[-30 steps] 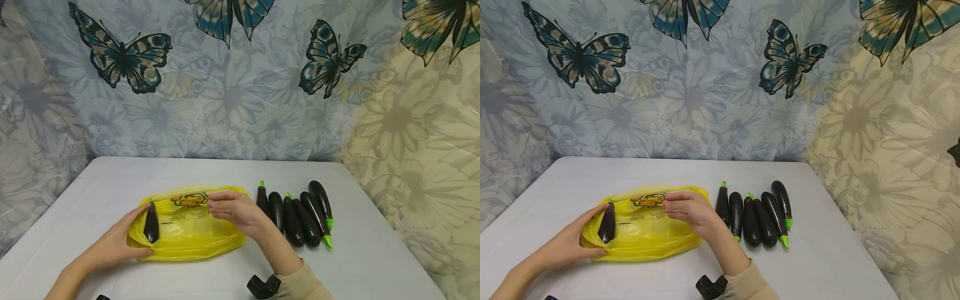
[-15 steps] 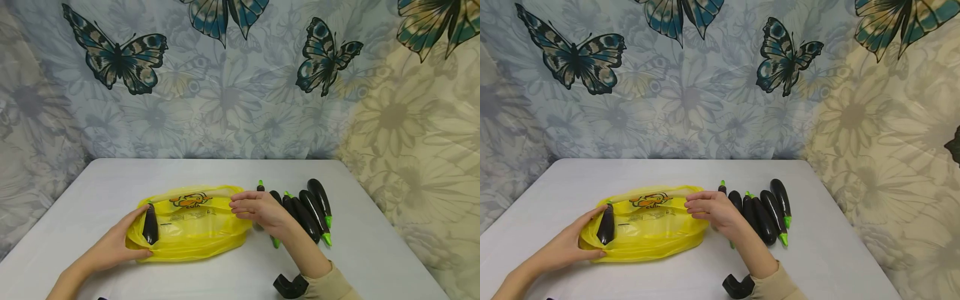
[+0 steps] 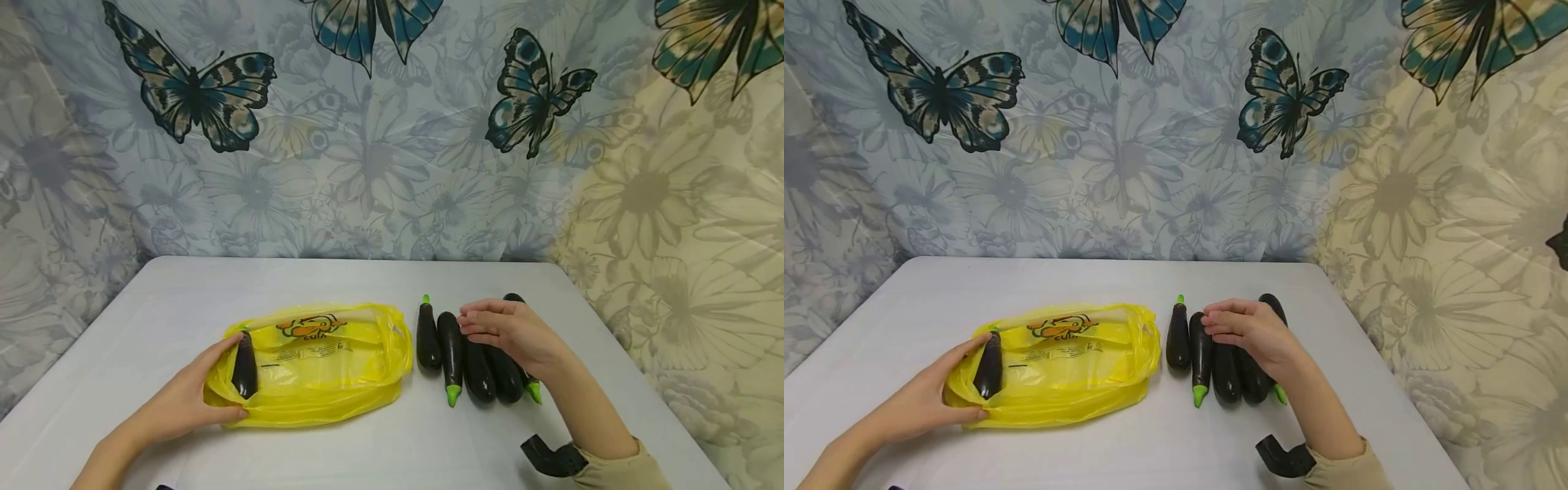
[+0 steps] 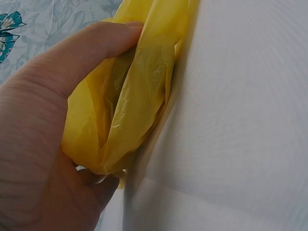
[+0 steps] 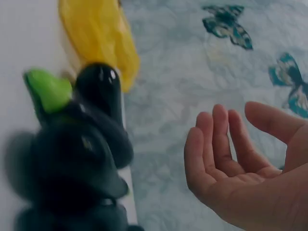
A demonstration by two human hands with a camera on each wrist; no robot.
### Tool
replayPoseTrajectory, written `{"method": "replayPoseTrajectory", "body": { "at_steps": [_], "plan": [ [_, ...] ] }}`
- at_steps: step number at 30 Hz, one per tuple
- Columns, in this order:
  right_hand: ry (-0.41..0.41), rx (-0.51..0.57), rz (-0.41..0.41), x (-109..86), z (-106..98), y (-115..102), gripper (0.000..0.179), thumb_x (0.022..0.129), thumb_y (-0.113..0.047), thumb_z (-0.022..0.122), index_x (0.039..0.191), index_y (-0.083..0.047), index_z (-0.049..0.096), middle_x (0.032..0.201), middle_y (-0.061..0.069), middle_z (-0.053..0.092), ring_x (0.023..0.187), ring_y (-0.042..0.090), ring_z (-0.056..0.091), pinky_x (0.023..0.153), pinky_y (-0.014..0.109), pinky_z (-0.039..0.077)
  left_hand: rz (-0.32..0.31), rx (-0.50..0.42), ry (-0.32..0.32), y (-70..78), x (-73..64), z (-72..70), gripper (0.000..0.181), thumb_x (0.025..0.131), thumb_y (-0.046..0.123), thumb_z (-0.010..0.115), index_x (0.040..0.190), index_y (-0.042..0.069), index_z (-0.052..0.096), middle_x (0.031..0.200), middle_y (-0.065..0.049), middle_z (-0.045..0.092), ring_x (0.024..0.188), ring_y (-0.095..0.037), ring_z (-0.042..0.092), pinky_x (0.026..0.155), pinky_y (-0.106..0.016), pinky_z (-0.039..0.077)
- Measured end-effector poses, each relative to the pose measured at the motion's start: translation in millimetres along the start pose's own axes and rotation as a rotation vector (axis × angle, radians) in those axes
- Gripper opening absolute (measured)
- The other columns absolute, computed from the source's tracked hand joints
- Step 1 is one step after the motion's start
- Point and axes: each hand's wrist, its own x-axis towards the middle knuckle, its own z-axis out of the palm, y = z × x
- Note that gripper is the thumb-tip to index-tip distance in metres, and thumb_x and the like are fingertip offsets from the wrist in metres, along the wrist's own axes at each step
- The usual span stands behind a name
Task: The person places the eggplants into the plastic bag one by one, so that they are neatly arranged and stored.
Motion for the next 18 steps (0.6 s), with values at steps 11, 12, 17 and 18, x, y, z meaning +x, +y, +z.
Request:
{"method": "replayPoseTrajectory", "body": {
  "at_steps": [11, 12, 17, 18],
  "plan": [
    [-0.01, 0.098, -0.093, -20.0, -82, 4, 0.022, 0.102, -0.001, 0.051, 0.114, -0.002, 0.07, 0.112, 0.01, 0.069, 0.104, 0.023, 0.066, 0.092, 0.035, 0.052, -0.01, -0.007, -0.013, -2.1, 0.9, 3.2, 0.112, 0.07, 0.048, 0.087, 0.157, 0.018, 0.023, 0.154, -0.022, 0.029, 0.136, -0.05, 0.027, 0.099, -0.073, 0.026],
    [-0.013, 0.098, -0.093, -20.9, -89, 5, 0.024, 0.102, -0.001, 0.05, 0.114, -0.004, 0.071, 0.112, 0.009, 0.069, 0.104, 0.023, 0.066, 0.091, 0.034, 0.052, -0.01, -0.004, -0.013, -2.4, 1.1, 3.3, 0.112, 0.069, 0.048, 0.087, 0.157, 0.018, 0.024, 0.154, -0.022, 0.029, 0.136, -0.05, 0.027, 0.1, -0.073, 0.026],
    [0.005, 0.075, -0.094, -21.7, -117, 12, 0.029, 0.102, 0.002, 0.046, 0.111, -0.007, 0.072, 0.111, 0.005, 0.07, 0.101, 0.018, 0.067, 0.088, 0.031, 0.054, -0.008, 0.01, -0.012, -2.0, 1.1, 0.4, 0.113, 0.069, 0.048, 0.087, 0.157, 0.018, 0.023, 0.153, -0.023, 0.029, 0.135, -0.051, 0.028, 0.099, -0.073, 0.027],
    [0.015, 0.069, -0.095, -21.1, -122, 13, 0.029, 0.102, 0.002, 0.046, 0.11, -0.007, 0.073, 0.11, 0.004, 0.07, 0.1, 0.018, 0.067, 0.087, 0.031, 0.054, -0.009, 0.013, -0.013, -1.6, 1.0, -0.6, 0.113, 0.07, 0.049, 0.087, 0.157, 0.018, 0.023, 0.154, -0.023, 0.029, 0.136, -0.051, 0.028, 0.099, -0.073, 0.027]
  ]
}}
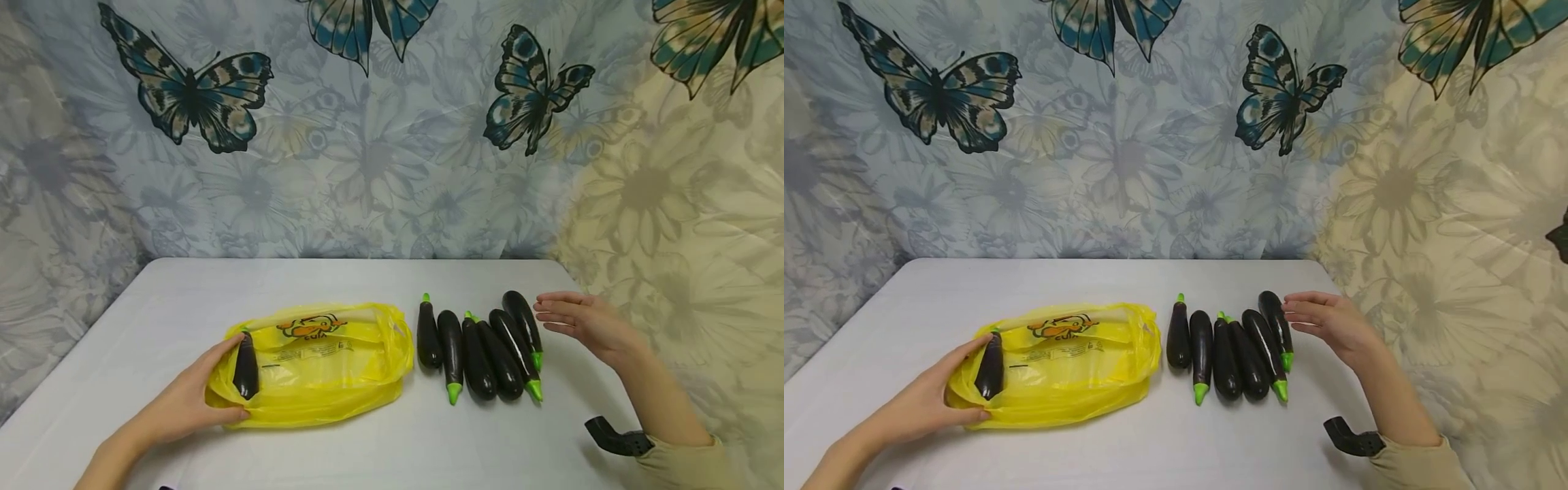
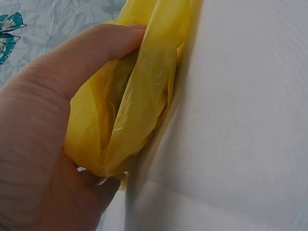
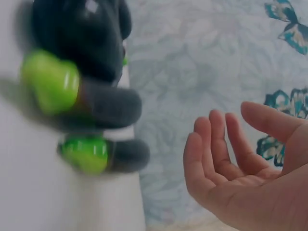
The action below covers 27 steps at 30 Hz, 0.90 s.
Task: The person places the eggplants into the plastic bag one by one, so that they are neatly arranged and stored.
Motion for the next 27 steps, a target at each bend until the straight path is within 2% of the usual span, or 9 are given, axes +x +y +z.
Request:
{"method": "replayPoseTrajectory", "body": {
  "at_steps": [7, 14, 21, 27],
  "plan": [
    [0.081, -0.096, -0.021, 5.3, -18, -2, 0.026, 0.099, 0.005, 0.053, 0.105, -0.008, 0.074, 0.105, 0.003, 0.071, 0.096, 0.015, 0.068, 0.083, 0.03, 0.056, -0.009, -0.007, -0.003, 0.9, -2.4, -4.2, 0.112, 0.07, 0.048, 0.087, 0.158, 0.019, 0.022, 0.154, -0.022, 0.028, 0.136, -0.051, 0.026, 0.098, -0.074, 0.027],
    [0.141, -0.159, 0.003, -0.2, -29, 4, 0.023, 0.096, 0.003, 0.058, 0.102, -0.012, 0.074, 0.101, -0.002, 0.071, 0.093, 0.012, 0.068, 0.081, 0.029, 0.056, 0.0, -0.004, 0.002, 0.7, -0.6, 0.9, 0.112, 0.07, 0.05, 0.086, 0.157, 0.019, 0.023, 0.155, -0.02, 0.029, 0.136, -0.049, 0.028, 0.1, -0.072, 0.028],
    [0.084, -0.071, 0.017, 13.8, -37, 15, 0.027, 0.098, 0.006, 0.054, 0.112, -0.009, 0.071, 0.111, 0.002, 0.07, 0.1, 0.014, 0.067, 0.087, 0.032, 0.054, -0.009, -0.011, 0.005, -0.2, -1.0, 2.0, 0.113, 0.069, 0.049, 0.087, 0.157, 0.019, 0.023, 0.155, -0.02, 0.029, 0.137, -0.049, 0.027, 0.101, -0.072, 0.026],
    [0.076, -0.132, 0.054, 23.8, -37, 19, 0.028, 0.096, 0.003, 0.059, 0.116, -0.015, 0.069, 0.114, -0.005, 0.068, 0.106, 0.01, 0.064, 0.09, 0.034, 0.053, -0.01, -0.005, -0.001, -0.9, 0.6, 2.4, 0.112, 0.07, 0.051, 0.086, 0.157, 0.02, 0.023, 0.155, -0.019, 0.028, 0.137, -0.049, 0.027, 0.101, -0.072, 0.026]
  ]
}}
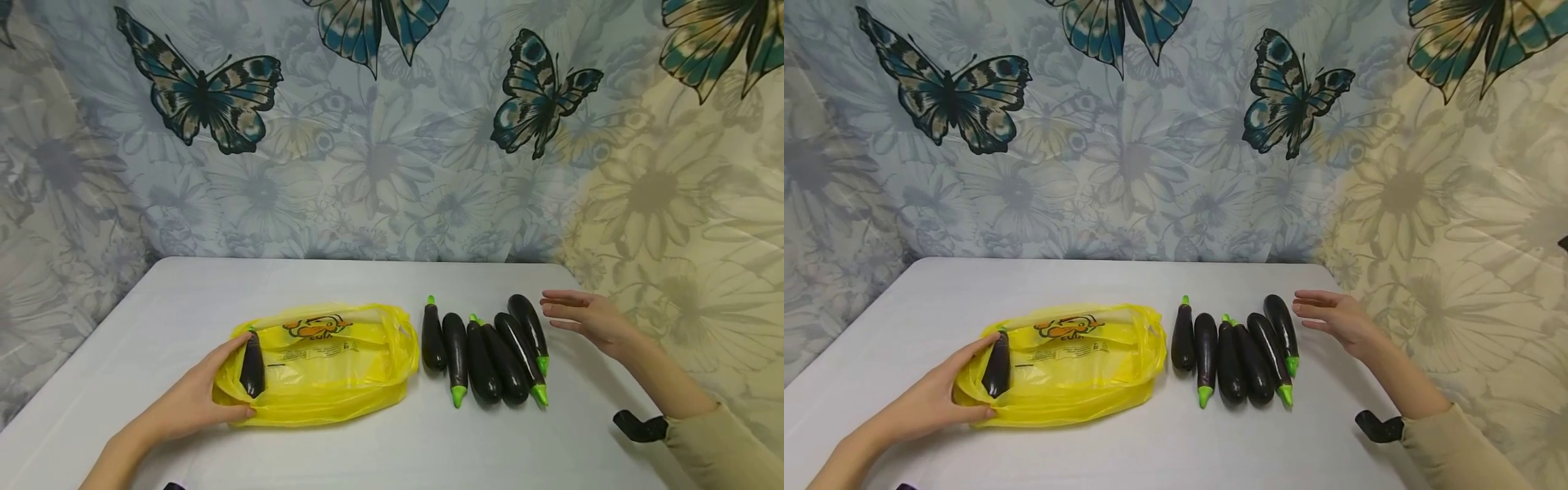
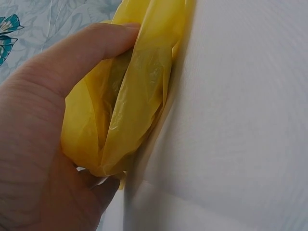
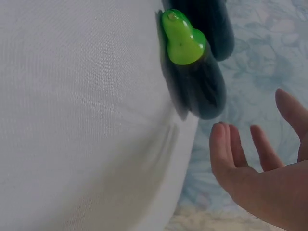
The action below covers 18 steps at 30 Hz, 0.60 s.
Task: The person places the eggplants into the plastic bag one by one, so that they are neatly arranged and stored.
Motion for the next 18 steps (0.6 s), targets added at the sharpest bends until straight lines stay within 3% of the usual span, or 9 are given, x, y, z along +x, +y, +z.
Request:
{"method": "replayPoseTrajectory", "body": {
  "at_steps": [4, 8, 12, 18],
  "plan": [
    [-0.011, -0.047, 0.023, 4.3, 0, 2, 0.028, 0.097, -0.001, 0.06, 0.117, -0.019, 0.068, 0.114, -0.008, 0.067, 0.107, 0.01, 0.063, 0.089, 0.033, 0.053, -0.008, 0.007, -0.003, 0.9, 0.7, -0.4, 0.112, 0.07, 0.053, 0.085, 0.157, 0.019, 0.023, 0.155, -0.019, 0.028, 0.137, -0.048, 0.027, 0.102, -0.071, 0.026],
    [-0.014, -0.018, 0.052, 8.3, -2, 7, 0.03, 0.097, 0.0, 0.059, 0.116, -0.022, 0.068, 0.114, -0.004, 0.067, 0.106, 0.017, 0.065, 0.09, 0.035, 0.053, -0.015, 0.003, -0.004, 2.9, 1.4, -0.2, 0.112, 0.07, 0.053, 0.085, 0.157, 0.018, 0.023, 0.155, -0.02, 0.028, 0.137, -0.048, 0.027, 0.102, -0.071, 0.026],
    [-0.014, 0.043, 0.1, 12.3, -4, 14, 0.032, 0.097, 0.001, 0.058, 0.121, -0.018, 0.066, 0.115, 0.002, 0.067, 0.103, 0.021, 0.066, 0.09, 0.036, 0.053, -0.016, -0.007, 0.0, 4.1, 1.4, 0.2, 0.112, 0.07, 0.051, 0.086, 0.157, 0.017, 0.024, 0.155, -0.02, 0.028, 0.138, -0.048, 0.026, 0.103, -0.071, 0.025],
    [-0.045, 0.054, 0.161, 13.6, -4, 24, 0.04, 0.096, 0.002, 0.058, 0.134, -0.012, 0.06, 0.112, 0.003, 0.068, 0.102, 0.016, 0.065, 0.088, 0.034, 0.053, -0.018, -0.013, -0.002, 4.0, 0.5, 0.3, 0.112, 0.07, 0.051, 0.086, 0.157, 0.016, 0.024, 0.155, -0.021, 0.028, 0.138, -0.048, 0.026, 0.103, -0.07, 0.025]
  ]
}}
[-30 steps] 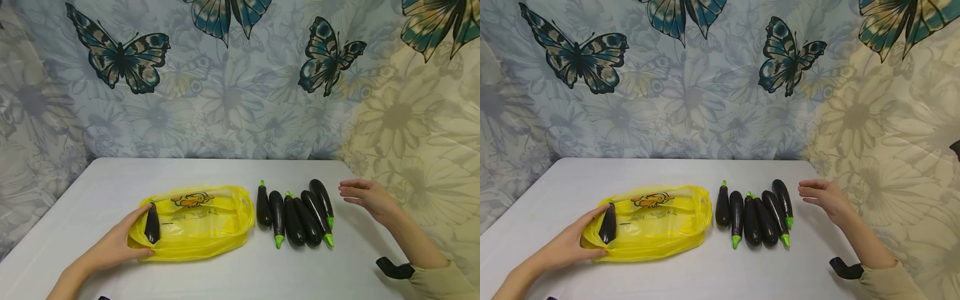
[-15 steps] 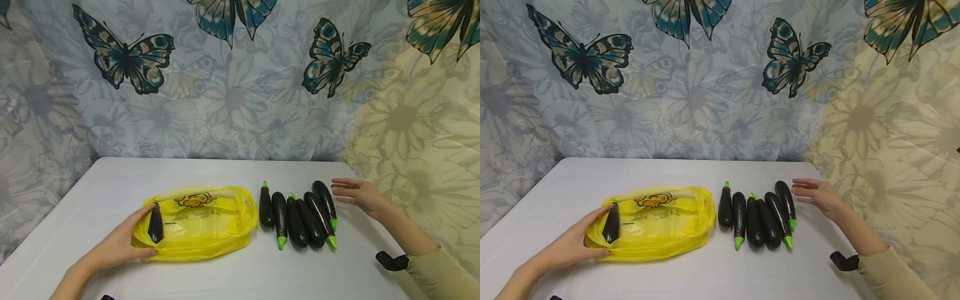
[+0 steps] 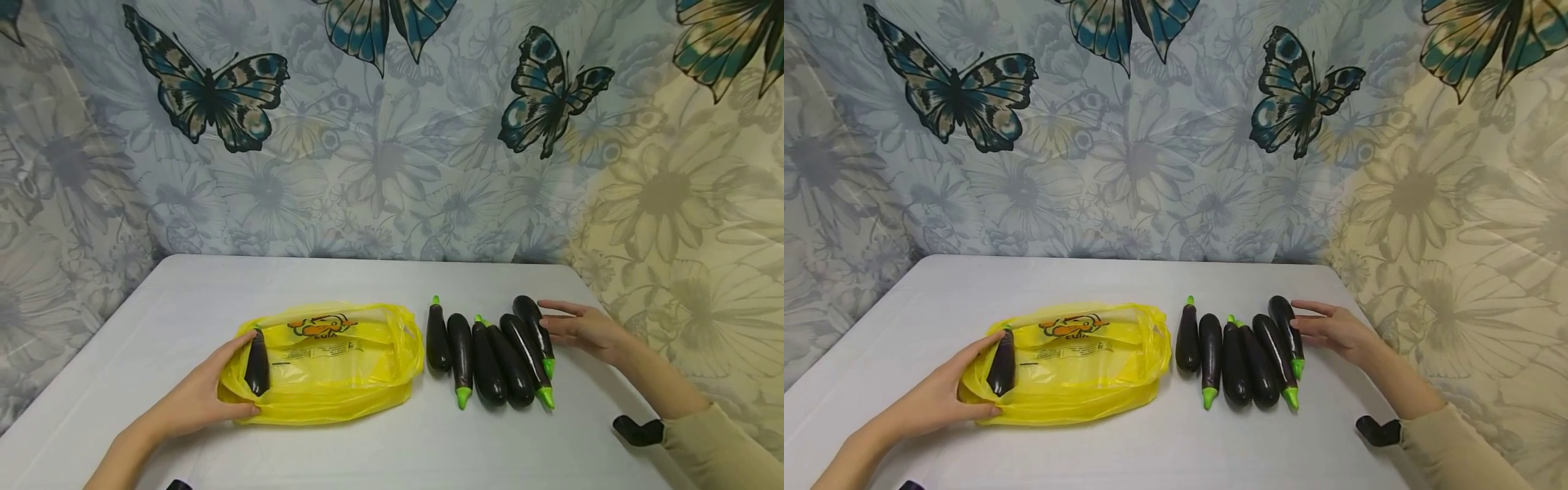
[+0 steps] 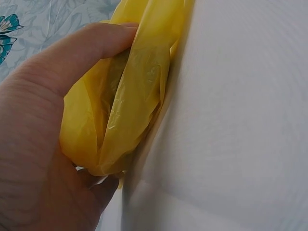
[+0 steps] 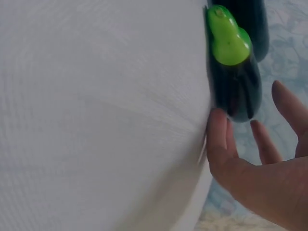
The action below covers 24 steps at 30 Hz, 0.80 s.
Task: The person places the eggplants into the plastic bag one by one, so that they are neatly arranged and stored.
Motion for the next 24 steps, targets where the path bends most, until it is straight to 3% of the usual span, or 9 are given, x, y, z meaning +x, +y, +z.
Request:
{"method": "replayPoseTrajectory", "body": {
  "at_steps": [8, 14, 24],
  "plan": [
    [0.005, 0.012, 0.022, 1.7, -1.9, 6.8, 0.042, 0.093, 0.004, 0.062, 0.131, -0.014, 0.062, 0.11, 0.002, 0.068, 0.099, 0.014, 0.066, 0.087, 0.033, 0.054, 0.005, -0.008, 0.001, -0.1, 1.0, 0.2, 0.112, 0.069, 0.05, 0.086, 0.157, 0.017, 0.024, 0.156, -0.019, 0.027, 0.139, -0.047, 0.025, 0.104, -0.069, 0.025],
    [0.01, -0.038, 0.029, 2.3, -2.3, 7.9, 0.051, 0.095, 0.0, 0.063, 0.144, -0.007, 0.05, 0.113, -0.002, 0.067, 0.1, 0.015, 0.065, 0.087, 0.037, 0.054, 0.004, -0.005, 0.002, -1.7, 1.0, 0.8, 0.112, 0.069, 0.051, 0.086, 0.157, 0.019, 0.024, 0.156, -0.018, 0.028, 0.139, -0.046, 0.026, 0.104, -0.069, 0.025],
    [0.026, -0.115, 0.031, 2.7, 2.2, 5.8, 0.064, 0.096, -0.006, 0.064, 0.15, 0.004, 0.033, 0.118, -0.008, 0.063, 0.103, 0.012, 0.064, 0.087, 0.036, 0.054, 0.001, -0.009, 0.003, -2.4, 0.5, 1.2, 0.112, 0.07, 0.051, 0.086, 0.157, 0.018, 0.024, 0.155, -0.019, 0.028, 0.138, -0.047, 0.026, 0.104, -0.07, 0.025]
  ]
}}
